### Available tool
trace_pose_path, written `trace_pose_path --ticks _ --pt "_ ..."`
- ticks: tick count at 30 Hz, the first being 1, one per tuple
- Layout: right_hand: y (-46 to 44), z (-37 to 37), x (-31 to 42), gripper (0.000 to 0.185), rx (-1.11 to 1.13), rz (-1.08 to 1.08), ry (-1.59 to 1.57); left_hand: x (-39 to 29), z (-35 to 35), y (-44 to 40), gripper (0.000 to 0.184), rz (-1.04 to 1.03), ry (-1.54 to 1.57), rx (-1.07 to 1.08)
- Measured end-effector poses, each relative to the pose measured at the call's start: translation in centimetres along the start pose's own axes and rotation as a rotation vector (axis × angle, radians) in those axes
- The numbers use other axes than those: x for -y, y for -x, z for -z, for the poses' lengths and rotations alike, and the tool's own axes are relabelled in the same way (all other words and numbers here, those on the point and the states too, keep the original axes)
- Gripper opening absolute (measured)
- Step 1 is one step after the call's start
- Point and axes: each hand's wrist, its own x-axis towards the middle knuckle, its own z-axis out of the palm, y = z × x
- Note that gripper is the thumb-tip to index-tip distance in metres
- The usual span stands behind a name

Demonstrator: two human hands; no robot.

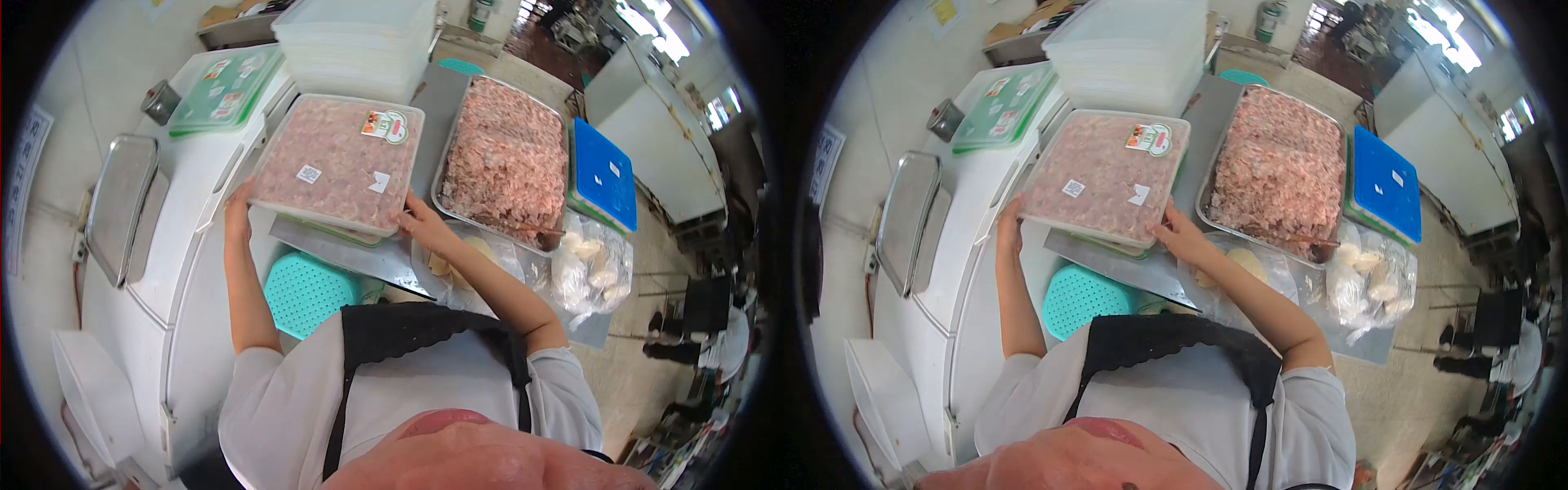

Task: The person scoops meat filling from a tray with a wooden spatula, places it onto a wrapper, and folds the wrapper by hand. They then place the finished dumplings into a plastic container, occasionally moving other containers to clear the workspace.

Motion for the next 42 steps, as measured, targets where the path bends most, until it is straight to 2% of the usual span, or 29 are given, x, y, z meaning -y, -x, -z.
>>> trace_pose_path --ticks 2,4,5,6,8,9,15,18,23,26,29,32,34,37,40,42 --pt "0.6 1.8 4.6 0.061 -0.06 -0.253 -0.831 -1.3 -0.5 1.9 0.042 0.067 0.031 0.018" --pt "0.5 3.5 6.1 0.061 -0.094 -0.269 -0.902 -2.8 -1.5 3.9 0.036 0.135 0.351 0.118" --pt "0.5 4.6 6.2 0.061 -0.092 -0.269 -0.962 -3.4 -2.0 4.8 0.036 0.136 0.338 0.152" --pt "0.7 5.8 5.7 0.061 -0.127 -0.265 -0.972 -4.1 -2.5 5.7 0.034 0.117 0.328 0.099" --pt "1.6 8.3 4.9 0.061 -0.023 -0.219 -0.984 -5.6 -3.9 7.7 0.032 0.086 0.307 0.076" --pt "2.5 9.4 4.9 0.061 -0.05 -0.209 -0.989 -6.4 -5.0 9.0 0.032 0.074 0.314 0.066" --pt "10.5 17.3 2.1 0.063 -0.162 -0.111 -0.942 -9.6 -14.3 14.4 0.032 -0.032 0.32 0.137" --pt "15.8 22.7 0.6 0.072 -0.321 -0.006 -0.894 -10.9 -21.5 16.4 0.029 -0.043 0.323 0.207" --pt "24.9 32.0 -2.3 0.075 -0.562 -0.037 -0.802 -12.2 -35.9 20.2 0.024 -0.041 0.34 0.399" --pt "28.8 36.1 -5.9 0.066 -0.759 -0.079 -0.778 -12.0 -44.3 21.4 0.022 0.019 0.328 0.568" --pt "31.6 39.6 -9.5 0.068 -0.848 -0.104 -0.813 -11.5 -51.3 22.6 0.023 0.074 0.25 0.717" --pt "33.6 42.5 -12.3 0.066 -0.88 -0.144 -0.814 -10.0 -57.1 22.8 0.025 0.134 0.167 0.783" --pt "34.1 43.9 -15.4 0.065 -0.9 -0.162 -0.842 -8.2 -60.2 21.9 0.029 0.236 0.126 0.928" --pt "34.2 46.6 -19.6 0.063 -0.872 -0.243 -0.78 -6.7 -63.4 21.5 0.031 0.295 0.04 0.938" --pt "32.7 50.7 -23.2 0.059 -0.858 -0.334 -0.638 -5.7 -66.3 21.9 0.035 0.234 0.025 0.943" --pt "31.2 52.8 -25.4 0.056 -0.927 -0.369 -0.207 -4.8 -68.2 23.3 0.04 0.253 -0.068 0.912"
